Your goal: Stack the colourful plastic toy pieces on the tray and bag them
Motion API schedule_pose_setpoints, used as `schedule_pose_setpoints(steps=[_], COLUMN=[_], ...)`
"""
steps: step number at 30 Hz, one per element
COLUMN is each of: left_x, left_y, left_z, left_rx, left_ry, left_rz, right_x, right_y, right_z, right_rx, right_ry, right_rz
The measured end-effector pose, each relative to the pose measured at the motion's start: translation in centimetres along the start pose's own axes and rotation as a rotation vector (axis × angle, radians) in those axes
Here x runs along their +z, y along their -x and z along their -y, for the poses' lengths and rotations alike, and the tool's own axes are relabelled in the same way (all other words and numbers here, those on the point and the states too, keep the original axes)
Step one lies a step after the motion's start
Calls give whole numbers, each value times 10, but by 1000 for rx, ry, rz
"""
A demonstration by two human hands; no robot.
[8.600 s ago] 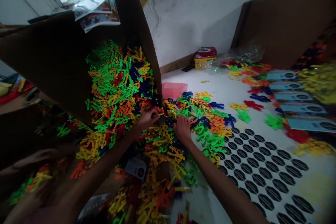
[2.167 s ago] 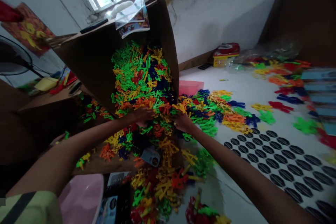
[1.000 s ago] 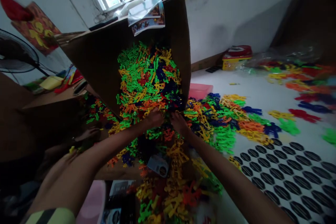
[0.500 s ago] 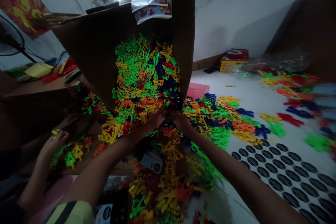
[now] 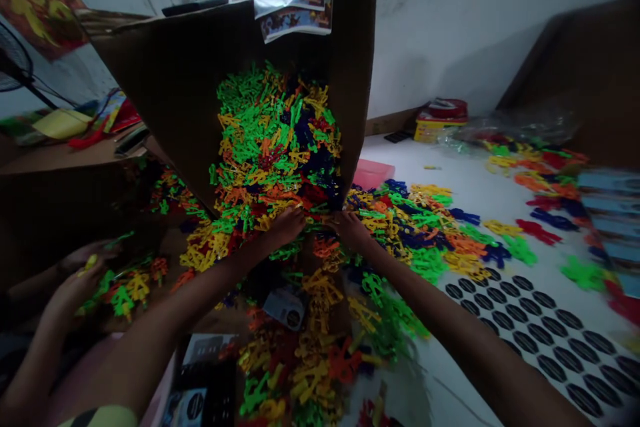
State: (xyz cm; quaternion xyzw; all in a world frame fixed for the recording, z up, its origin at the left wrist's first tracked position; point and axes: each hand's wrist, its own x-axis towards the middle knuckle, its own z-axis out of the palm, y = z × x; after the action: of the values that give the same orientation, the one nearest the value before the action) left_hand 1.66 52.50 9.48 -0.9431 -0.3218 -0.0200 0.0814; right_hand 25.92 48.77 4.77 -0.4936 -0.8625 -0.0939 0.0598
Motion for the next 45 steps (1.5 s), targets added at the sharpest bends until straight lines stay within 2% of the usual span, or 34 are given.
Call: schedule_pose_setpoints(steps=[4,8,13,16,19,25,29,35,41,45], left_x=[-12,-25,-40,-46,-48,-46,-58,-81,-74,-66], left_y=[4,6,8,16,31,74,105,160,211,223], left_z=[2,-2,-10,-18,-30,-72,-103,-149,-196,-220], left_rx=[-96,-228,-446,-565,-617,-752,-868,-1042,-1215,-1302], left_ry=[52,145,305,403,503,1018,1132,1345,1281,1323], left_rz=[41,-14,-192,-311,-394,-610,-594,-460,-448,-406], right_x=[12,18,15,11,6,-4,-6,-7,-10,-4], right_y=[-8,-18,-27,-26,-19,-4,-5,3,5,-1], right_z=[-1,7,14,5,-10,-34,-44,-57,-54,-40], right_rx=[-37,-71,-69,-81,-32,162,157,90,107,136], right_ry=[5,28,-4,-34,-28,62,59,15,15,32], right_rz=[-48,-64,-35,9,35,100,166,237,207,128])
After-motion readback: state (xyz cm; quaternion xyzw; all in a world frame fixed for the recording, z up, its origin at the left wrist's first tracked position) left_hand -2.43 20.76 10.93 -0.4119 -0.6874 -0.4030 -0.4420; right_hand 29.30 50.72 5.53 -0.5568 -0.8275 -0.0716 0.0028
